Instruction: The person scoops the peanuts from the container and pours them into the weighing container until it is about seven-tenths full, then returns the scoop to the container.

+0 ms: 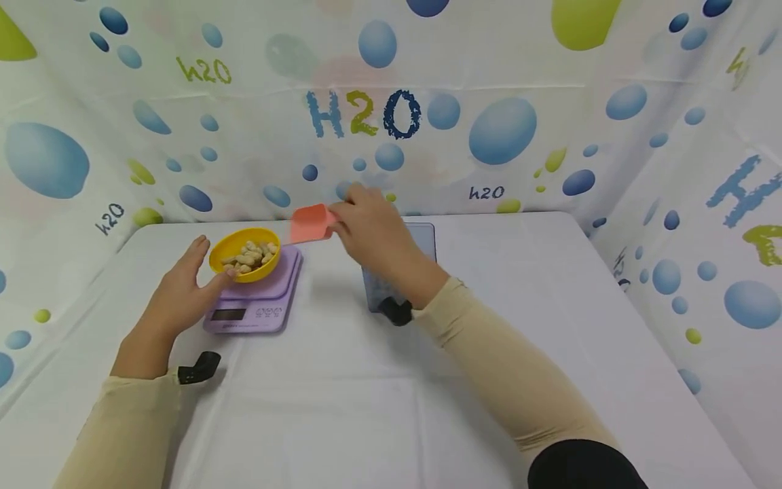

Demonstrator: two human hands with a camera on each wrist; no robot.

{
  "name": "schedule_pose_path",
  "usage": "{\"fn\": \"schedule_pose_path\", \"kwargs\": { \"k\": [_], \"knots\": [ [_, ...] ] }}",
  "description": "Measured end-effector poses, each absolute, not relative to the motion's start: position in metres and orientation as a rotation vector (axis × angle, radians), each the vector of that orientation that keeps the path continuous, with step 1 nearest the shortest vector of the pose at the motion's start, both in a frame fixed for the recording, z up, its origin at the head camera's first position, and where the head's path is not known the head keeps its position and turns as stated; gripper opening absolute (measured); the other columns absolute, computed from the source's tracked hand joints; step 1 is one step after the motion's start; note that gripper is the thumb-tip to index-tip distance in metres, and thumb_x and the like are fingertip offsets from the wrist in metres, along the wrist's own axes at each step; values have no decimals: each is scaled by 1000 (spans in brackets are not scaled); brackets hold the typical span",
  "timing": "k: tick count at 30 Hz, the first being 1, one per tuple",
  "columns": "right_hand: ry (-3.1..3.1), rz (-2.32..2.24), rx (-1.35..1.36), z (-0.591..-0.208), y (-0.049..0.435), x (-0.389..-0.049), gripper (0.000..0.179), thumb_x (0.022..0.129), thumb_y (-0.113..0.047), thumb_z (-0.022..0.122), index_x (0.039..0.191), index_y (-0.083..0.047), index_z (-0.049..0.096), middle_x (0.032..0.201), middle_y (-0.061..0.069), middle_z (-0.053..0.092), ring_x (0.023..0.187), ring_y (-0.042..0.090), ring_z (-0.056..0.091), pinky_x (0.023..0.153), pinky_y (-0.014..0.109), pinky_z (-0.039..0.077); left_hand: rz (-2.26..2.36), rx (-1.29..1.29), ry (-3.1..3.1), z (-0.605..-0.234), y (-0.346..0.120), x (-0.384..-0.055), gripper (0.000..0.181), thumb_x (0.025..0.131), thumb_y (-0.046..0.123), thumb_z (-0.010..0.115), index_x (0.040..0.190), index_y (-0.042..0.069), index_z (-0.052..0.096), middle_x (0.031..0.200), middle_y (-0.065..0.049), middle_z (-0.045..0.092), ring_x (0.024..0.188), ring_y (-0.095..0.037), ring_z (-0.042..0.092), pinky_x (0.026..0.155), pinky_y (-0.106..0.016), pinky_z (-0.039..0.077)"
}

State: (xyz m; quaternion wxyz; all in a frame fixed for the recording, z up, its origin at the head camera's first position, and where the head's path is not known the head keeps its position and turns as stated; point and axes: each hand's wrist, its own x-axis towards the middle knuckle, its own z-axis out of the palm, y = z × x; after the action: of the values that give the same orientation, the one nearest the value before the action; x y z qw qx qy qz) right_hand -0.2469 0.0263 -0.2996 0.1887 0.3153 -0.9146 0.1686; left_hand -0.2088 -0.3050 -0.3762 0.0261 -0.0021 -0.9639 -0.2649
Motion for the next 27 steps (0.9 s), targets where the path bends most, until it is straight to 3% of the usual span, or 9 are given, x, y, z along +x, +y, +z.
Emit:
{"fn": "schedule_pose_path", "kwargs": {
  "k": [6, 11, 19, 27],
  "knots": [
    [-2671, 736, 786, -297, 107, -237, 33, 97, -24, 64, 124, -6, 68, 106, 8, 54, 98, 24, 48, 82, 36, 47, -804, -100, -2890, -359, -286, -201, 89, 96, 60, 45, 159, 18, -2, 166, 1, -7, 152, -38, 4, 116, -67, 13],
    [-2765, 792, 732, -301, 146, -234, 32, 97, -20, 63, 125, -4, 67, 104, 9, 53, 97, 25, 48, 79, 40, 45, -808, -271, -2842, -341, -241, -206, 85, 96, 58, 48, 160, 24, 3, 166, 8, -1, 153, -31, 9, 119, -62, 15],
    [-2729, 782, 819, -327, 146, -241, 30, 96, -17, 64, 121, -2, 69, 104, 11, 57, 99, 27, 48, 82, 41, 44, -833, -609, -2891, -351, -143, -227, 85, 95, 62, 48, 160, 23, 11, 166, 6, 5, 153, -22, 13, 121, -51, 21],
    [-2695, 620, 911, -344, 133, -253, 29, 94, -26, 67, 114, -7, 74, 98, 6, 60, 90, 25, 44, 74, 37, 38, -853, -667, -2895, -372, -108, -236, 81, 95, 64, 43, 159, 23, 14, 165, 13, 7, 151, -17, 19, 119, -47, 28]
  ]
}}
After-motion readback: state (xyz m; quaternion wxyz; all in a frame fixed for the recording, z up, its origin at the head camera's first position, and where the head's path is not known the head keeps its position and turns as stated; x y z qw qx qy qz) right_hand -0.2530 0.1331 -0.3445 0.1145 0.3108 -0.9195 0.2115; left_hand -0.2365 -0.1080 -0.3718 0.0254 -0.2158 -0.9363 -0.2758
